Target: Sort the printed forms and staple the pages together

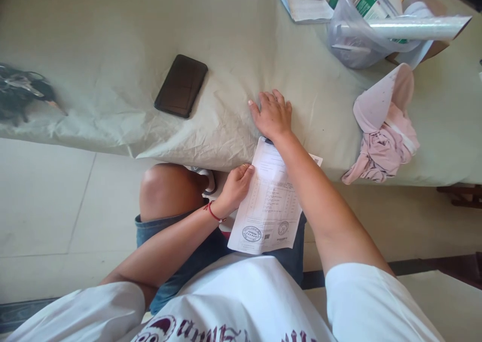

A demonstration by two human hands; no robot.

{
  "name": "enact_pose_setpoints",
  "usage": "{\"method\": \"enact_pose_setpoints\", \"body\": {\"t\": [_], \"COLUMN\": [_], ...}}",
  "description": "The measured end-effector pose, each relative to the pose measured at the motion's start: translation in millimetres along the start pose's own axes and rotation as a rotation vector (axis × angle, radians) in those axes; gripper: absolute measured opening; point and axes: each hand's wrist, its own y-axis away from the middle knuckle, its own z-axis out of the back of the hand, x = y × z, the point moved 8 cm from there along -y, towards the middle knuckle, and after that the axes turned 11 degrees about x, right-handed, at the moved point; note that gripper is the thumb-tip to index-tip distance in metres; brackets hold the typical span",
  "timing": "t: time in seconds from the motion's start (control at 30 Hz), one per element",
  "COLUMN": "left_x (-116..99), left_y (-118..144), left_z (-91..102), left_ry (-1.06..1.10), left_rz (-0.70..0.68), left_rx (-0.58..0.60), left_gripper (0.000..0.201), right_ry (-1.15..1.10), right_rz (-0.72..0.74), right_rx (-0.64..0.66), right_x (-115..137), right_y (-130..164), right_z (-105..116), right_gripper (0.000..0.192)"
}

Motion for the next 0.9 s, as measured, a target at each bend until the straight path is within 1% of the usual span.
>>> {"method": "enact_pose_setpoints", "body": {"t": [0.23, 0.43, 0.53, 0.6, 0.7, 0.73, 0.8, 0.83, 0.9], "left_x": [-3, -2, -1, 2, 7, 9, 15, 19, 30], "left_y": [0, 0, 0, 2, 5, 5, 7, 8, 10], "left_z": [0.0, -1.6, -3.2, -5.7, -14.0, -17.1, -23.6, -26.7, -31.0], "left_ry": [-0.014, 0.019, 0.083, 0.172, 0.37, 0.436, 0.532, 0.547, 0.521], "left_rz": [0.009, 0.013, 0.006, 0.012, 0.032, 0.042, 0.09, 0.135, 0.237], "left_rx": [-0.013, -0.011, -0.014, -0.004, 0.063, 0.092, 0.163, 0.2, 0.266], "left_gripper": [0.045, 0.045, 0.044, 0.042, 0.033, 0.034, 0.047, 0.052, 0.052], "right_ry": [0.054, 0.112, 0.126, 0.126, 0.117, 0.112, 0.103, 0.099, 0.089], "right_rz": [-0.051, -0.023, -0.018, -0.025, -0.04, -0.042, -0.04, -0.037, -0.024], "right_rx": [-0.073, -0.149, -0.166, -0.172, -0.174, -0.175, -0.177, -0.178, -0.186], "right_x": [-1, 2, 3, 1, -3, -4, -6, -7, -7], "right_y": [4, 10, 10, 9, 6, 5, 4, 4, 4], "right_z": [2, -3, -4, -5, -6, -6, -7, -8, -9], "right_gripper": [0.059, 0.054, 0.056, 0.057, 0.059, 0.059, 0.06, 0.06, 0.062]}}
